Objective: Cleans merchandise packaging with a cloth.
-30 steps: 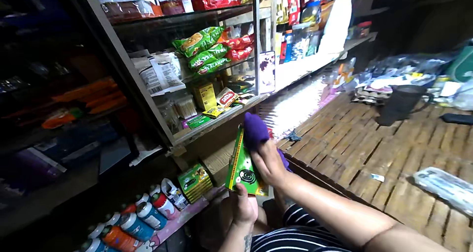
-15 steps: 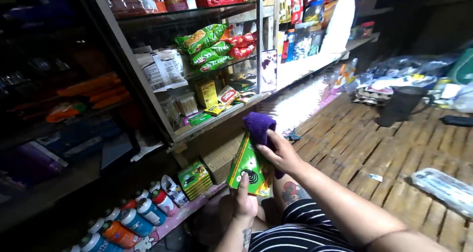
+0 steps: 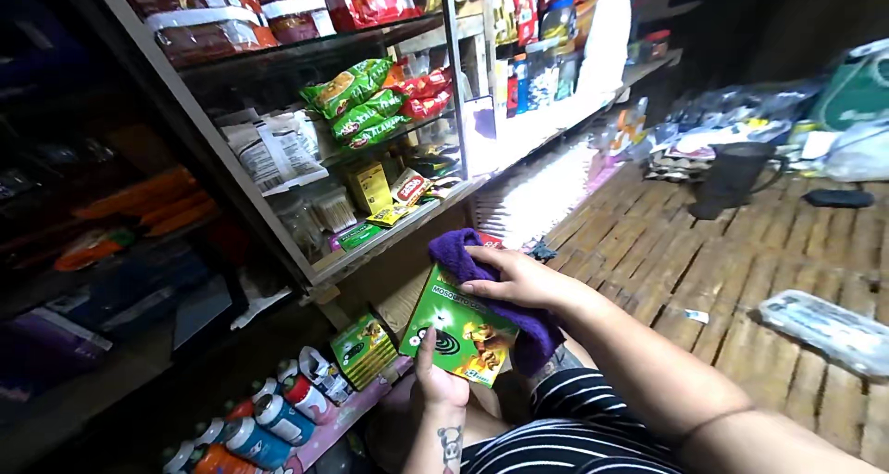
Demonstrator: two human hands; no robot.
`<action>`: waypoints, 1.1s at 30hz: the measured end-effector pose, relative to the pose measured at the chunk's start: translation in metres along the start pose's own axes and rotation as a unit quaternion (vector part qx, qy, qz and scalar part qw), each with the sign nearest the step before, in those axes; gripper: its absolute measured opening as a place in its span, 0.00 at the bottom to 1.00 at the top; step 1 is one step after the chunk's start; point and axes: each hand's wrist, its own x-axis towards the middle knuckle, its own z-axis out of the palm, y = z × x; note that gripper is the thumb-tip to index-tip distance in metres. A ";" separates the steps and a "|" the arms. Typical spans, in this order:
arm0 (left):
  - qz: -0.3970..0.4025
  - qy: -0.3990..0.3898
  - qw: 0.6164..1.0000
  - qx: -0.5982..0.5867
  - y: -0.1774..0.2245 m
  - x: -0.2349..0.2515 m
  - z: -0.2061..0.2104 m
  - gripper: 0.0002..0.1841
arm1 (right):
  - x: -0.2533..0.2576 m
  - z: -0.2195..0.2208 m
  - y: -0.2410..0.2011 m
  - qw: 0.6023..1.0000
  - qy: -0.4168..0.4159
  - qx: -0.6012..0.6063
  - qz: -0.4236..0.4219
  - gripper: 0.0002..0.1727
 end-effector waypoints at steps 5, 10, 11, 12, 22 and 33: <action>0.028 -0.004 1.000 0.004 0.006 0.007 -0.001 0.14 | -0.017 0.002 0.019 0.997 -0.010 0.068 0.028 0.36; 0.009 0.002 1.000 0.019 0.002 0.002 0.003 0.15 | -0.018 -0.001 0.014 0.998 -0.002 0.050 0.038 0.35; 0.000 0.002 1.000 0.023 0.000 0.000 0.005 0.15 | -0.016 -0.002 0.011 0.999 -0.003 0.028 0.041 0.36; -0.009 0.002 1.000 0.029 -0.001 -0.002 0.005 0.15 | -0.014 -0.003 0.008 0.999 -0.004 0.006 0.045 0.37; 0.016 -0.012 0.999 0.047 -0.002 0.003 -0.004 0.17 | -0.013 0.003 0.015 0.999 -0.005 -0.019 0.030 0.41; 0.031 0.019 0.998 0.051 -0.003 -0.009 0.011 0.17 | -0.034 0.053 0.013 0.847 0.228 0.451 0.166 0.31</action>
